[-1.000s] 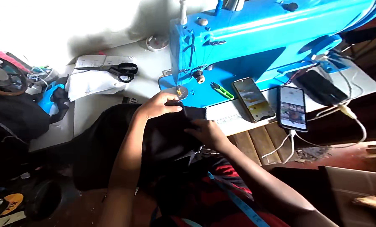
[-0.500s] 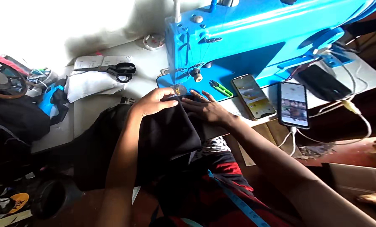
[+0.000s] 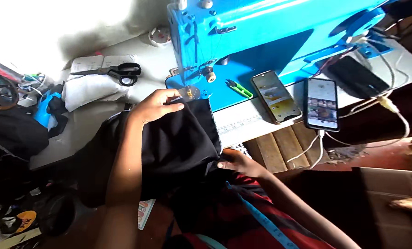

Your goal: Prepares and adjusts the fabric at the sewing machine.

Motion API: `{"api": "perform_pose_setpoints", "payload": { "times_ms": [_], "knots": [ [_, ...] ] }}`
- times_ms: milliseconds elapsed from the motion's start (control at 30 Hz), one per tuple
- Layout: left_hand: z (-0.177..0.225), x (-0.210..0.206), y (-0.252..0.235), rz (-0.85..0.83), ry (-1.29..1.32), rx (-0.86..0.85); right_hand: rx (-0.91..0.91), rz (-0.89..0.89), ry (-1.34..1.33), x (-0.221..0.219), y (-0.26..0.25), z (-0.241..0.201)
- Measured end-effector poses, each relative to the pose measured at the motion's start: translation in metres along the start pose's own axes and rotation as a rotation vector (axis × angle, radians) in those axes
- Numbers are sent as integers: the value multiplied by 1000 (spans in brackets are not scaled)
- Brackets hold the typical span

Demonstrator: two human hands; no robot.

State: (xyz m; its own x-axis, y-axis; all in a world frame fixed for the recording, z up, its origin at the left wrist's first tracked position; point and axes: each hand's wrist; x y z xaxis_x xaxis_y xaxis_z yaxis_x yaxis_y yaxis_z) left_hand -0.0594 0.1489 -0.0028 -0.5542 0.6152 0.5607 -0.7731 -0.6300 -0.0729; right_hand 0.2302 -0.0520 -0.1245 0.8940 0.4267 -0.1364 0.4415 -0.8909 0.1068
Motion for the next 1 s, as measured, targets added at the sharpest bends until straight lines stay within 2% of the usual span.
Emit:
{"api": "perform_pose_setpoints", "payload": {
  "times_ms": [67,167,267,400,533,733,900,1000],
  "knots": [
    [-3,1,-1,-49,5,53,71,50,-228,-16,-2,2],
    [-13,4,-4,-90,-9,118,36,199,-327,-27,3,-16],
    [-24,6,-9,-115,-104,150,-112,283,-176,-25,6,-32],
    [-25,6,-20,-178,-277,156,-202,252,-86,-19,6,-35],
    [-13,7,-30,-168,-284,152,-195,237,-164,-23,5,-31],
    [-11,3,-43,-307,-409,262,-170,317,-277,-30,1,-33],
    [-2,0,-48,-315,-498,327,-123,476,100,-28,0,-43],
    [0,-5,-49,-282,-525,375,-231,451,228,-16,0,-52]
  ]
}}
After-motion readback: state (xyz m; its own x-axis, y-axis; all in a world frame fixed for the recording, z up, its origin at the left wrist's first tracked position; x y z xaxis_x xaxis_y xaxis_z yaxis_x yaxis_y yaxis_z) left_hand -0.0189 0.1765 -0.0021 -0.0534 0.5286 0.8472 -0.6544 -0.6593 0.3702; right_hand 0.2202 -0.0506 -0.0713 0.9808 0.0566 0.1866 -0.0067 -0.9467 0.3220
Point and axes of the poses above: each hand's wrist, its own y-axis away from the middle knuckle, its own x-axis out of the back of the hand, z = x × y, and after that the axes turned 10 degrees about -y, right-handed
